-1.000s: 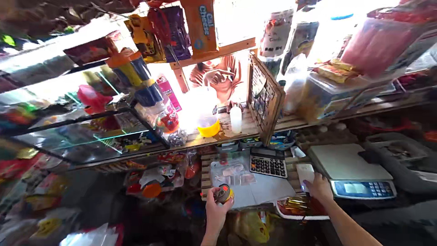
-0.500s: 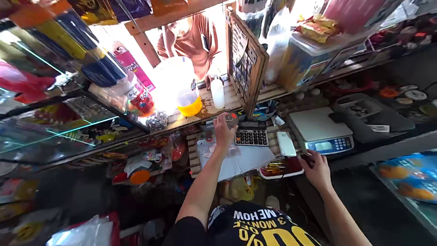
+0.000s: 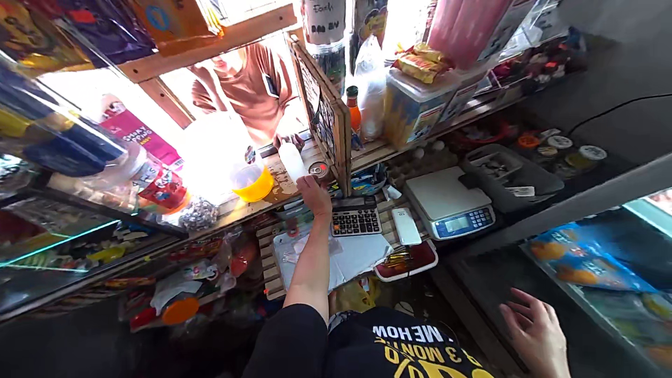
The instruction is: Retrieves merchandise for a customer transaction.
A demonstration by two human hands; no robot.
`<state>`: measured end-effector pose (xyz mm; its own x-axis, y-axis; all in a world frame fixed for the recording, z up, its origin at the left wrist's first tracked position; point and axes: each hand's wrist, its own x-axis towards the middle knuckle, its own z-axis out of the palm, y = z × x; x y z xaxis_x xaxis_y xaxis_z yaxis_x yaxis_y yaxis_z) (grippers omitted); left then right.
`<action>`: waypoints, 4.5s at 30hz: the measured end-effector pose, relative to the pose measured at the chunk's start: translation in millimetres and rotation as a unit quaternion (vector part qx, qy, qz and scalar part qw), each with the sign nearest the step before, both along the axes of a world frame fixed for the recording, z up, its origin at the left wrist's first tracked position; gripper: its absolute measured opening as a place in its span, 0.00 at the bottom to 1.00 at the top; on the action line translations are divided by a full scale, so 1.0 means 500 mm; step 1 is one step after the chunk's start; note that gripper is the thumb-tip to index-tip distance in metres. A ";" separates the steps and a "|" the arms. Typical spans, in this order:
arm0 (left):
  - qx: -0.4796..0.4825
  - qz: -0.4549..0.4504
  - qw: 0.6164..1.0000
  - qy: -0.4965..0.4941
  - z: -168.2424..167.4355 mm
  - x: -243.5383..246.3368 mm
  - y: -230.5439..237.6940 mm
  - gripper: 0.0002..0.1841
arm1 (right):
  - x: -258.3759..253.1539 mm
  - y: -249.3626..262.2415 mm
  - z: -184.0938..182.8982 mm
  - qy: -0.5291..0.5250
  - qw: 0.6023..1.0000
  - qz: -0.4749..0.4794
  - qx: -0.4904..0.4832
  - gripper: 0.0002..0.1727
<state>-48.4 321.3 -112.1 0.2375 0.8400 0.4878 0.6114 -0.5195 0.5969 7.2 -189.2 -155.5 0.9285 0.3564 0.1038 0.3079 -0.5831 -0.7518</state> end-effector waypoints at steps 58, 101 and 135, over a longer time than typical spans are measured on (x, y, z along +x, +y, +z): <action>-0.142 -0.092 0.915 0.365 -0.001 0.003 -0.015 0.50 | 0.036 0.153 -0.056 0.036 0.963 0.259 -0.060 0.19; -0.146 -0.091 0.904 0.391 -0.007 0.004 -0.013 0.51 | 0.037 0.162 -0.051 0.103 0.949 0.275 -0.116 0.20; -0.038 -0.101 0.927 0.360 -0.032 -0.017 -0.031 0.47 | -0.174 -0.224 -0.393 0.507 0.825 -0.243 -0.060 0.23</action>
<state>-56.8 305.7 -128.0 0.6341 0.7687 0.0837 0.7606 -0.6395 0.1117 -79.7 -301.1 -351.9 0.5530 -0.1319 -0.8226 -0.7355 -0.5411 -0.4077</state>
